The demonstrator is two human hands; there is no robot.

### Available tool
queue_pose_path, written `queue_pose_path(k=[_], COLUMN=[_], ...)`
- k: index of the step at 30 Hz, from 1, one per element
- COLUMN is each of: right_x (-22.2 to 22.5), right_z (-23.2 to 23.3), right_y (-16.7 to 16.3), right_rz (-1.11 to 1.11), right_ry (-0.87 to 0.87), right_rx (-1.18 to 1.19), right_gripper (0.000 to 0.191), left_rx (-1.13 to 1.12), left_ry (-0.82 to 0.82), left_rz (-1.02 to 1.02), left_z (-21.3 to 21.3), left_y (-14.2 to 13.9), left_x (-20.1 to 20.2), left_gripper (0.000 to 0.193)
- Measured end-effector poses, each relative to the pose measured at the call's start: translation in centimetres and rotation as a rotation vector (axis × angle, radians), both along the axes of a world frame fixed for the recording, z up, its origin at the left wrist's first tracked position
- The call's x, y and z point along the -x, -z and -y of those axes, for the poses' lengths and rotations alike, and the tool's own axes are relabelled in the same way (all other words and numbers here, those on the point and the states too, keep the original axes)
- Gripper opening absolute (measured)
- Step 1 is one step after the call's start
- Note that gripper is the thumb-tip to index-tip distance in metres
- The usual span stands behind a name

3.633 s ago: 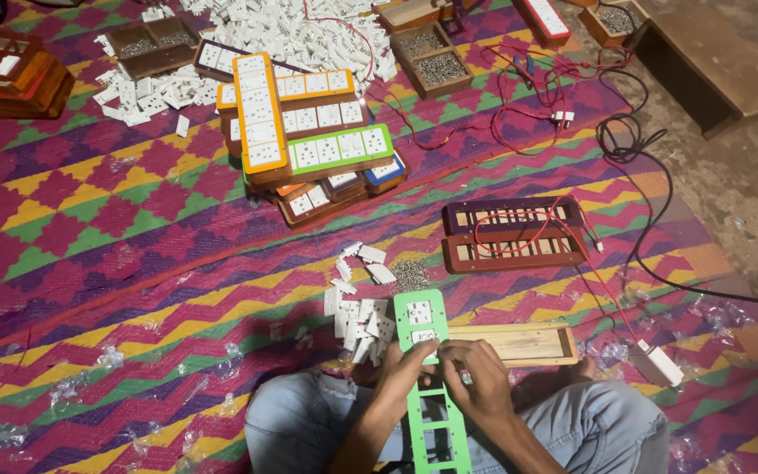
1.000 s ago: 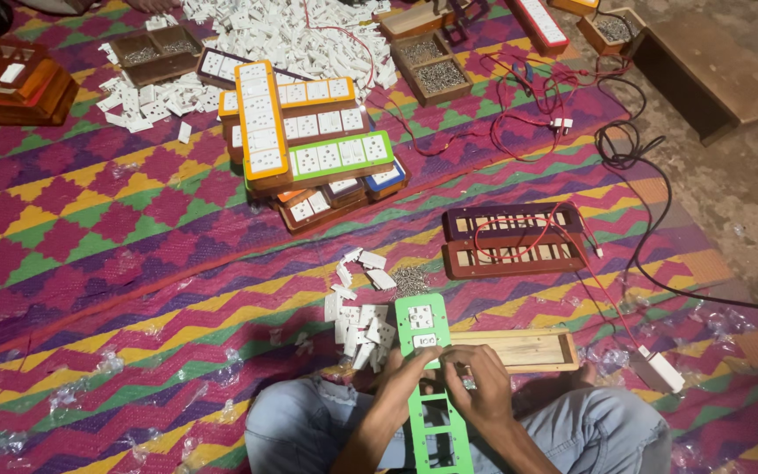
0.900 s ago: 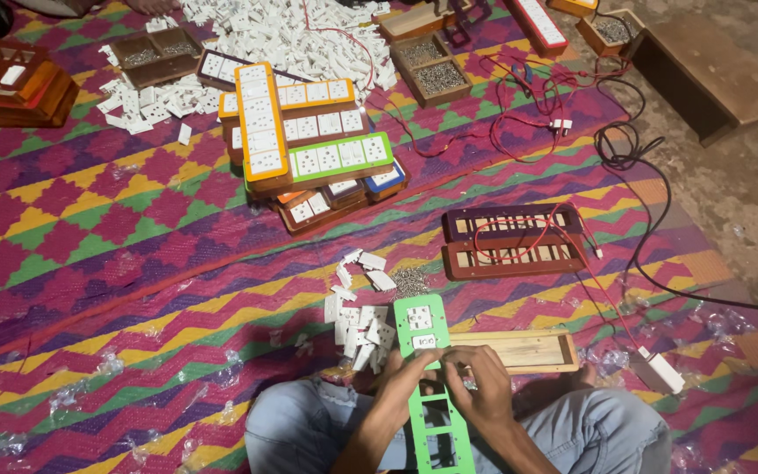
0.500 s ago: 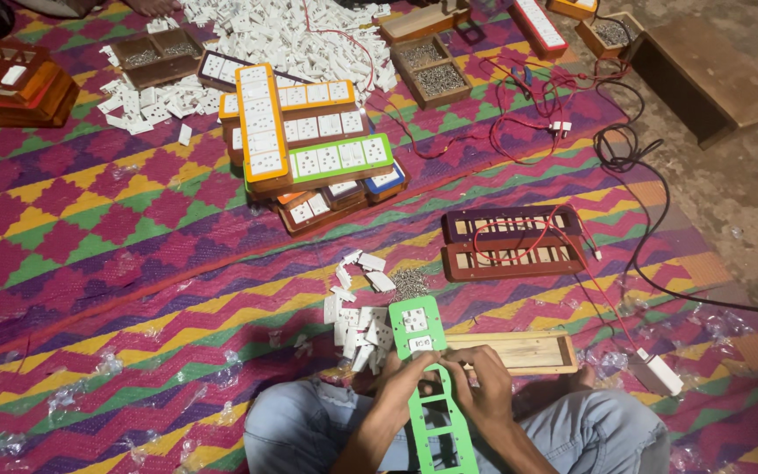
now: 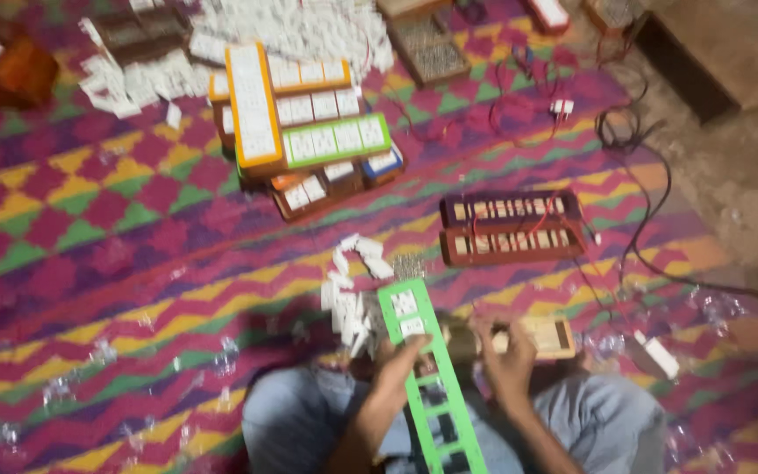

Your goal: The person sits on a mat and assembles white electrical socket modules into a green plastic frame. They pick up each module, insert it into a slot, and secure it with a screw using a screwdriver. The person repeats this process for multiple modules.

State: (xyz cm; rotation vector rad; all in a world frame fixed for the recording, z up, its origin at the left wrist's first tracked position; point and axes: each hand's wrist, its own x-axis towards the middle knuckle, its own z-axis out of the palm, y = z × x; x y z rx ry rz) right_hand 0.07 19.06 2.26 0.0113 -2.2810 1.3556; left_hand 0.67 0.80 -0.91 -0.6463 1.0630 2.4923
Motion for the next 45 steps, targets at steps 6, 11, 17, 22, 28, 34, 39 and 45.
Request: queue_pose_path(k=[6, 11, 17, 22, 28, 34, 39, 45], right_x=[1.8, 2.1, 3.0, 2.1, 1.8, 2.1, 1.4, 1.9], right_z=[-4.1, -2.3, -2.7, -2.4, -2.3, -2.7, -2.2, -1.8], right_y=[-2.5, -5.2, -6.1, -5.7, -5.0, -2.9, -3.1, -3.0], right_rz=[0.249, 0.271, 0.622, 0.658, 0.723, 0.654, 0.608, 0.562], right_ry=[-0.092, -0.464, -0.511, -0.316, -0.607, -0.49, -0.417, -0.559], right_rx=[-0.044, -0.352, -0.712, -0.371, -0.282, -0.66, -0.248, -0.225], right_gripper=[0.016, 0.041, 0.048, 0.057, 0.068, 0.036, 0.064, 0.059], left_rx=[0.139, 0.11, 0.136, 0.158, 0.197, 0.241, 0.241, 0.209], left_ry=[-0.065, -0.023, -0.036, -0.041, -0.016, -0.025, -0.026, -0.035], left_rz=[0.047, -0.089, -0.064, -0.048, -0.036, -0.051, -0.063, -0.006], left_z=[0.2, 0.6, 0.7, 0.8, 0.8, 0.8, 0.8, 0.7], left_y=[0.8, -1.5, -2.3, -1.4, -1.5, -1.8, -1.7, -1.5], left_x=[-0.9, -0.8, 0.0, -0.4, 0.2, 0.4, 0.6, 0.7], left_gripper=[0.019, 0.015, 0.013, 0.014, 0.015, 0.015, 0.016, 0.017])
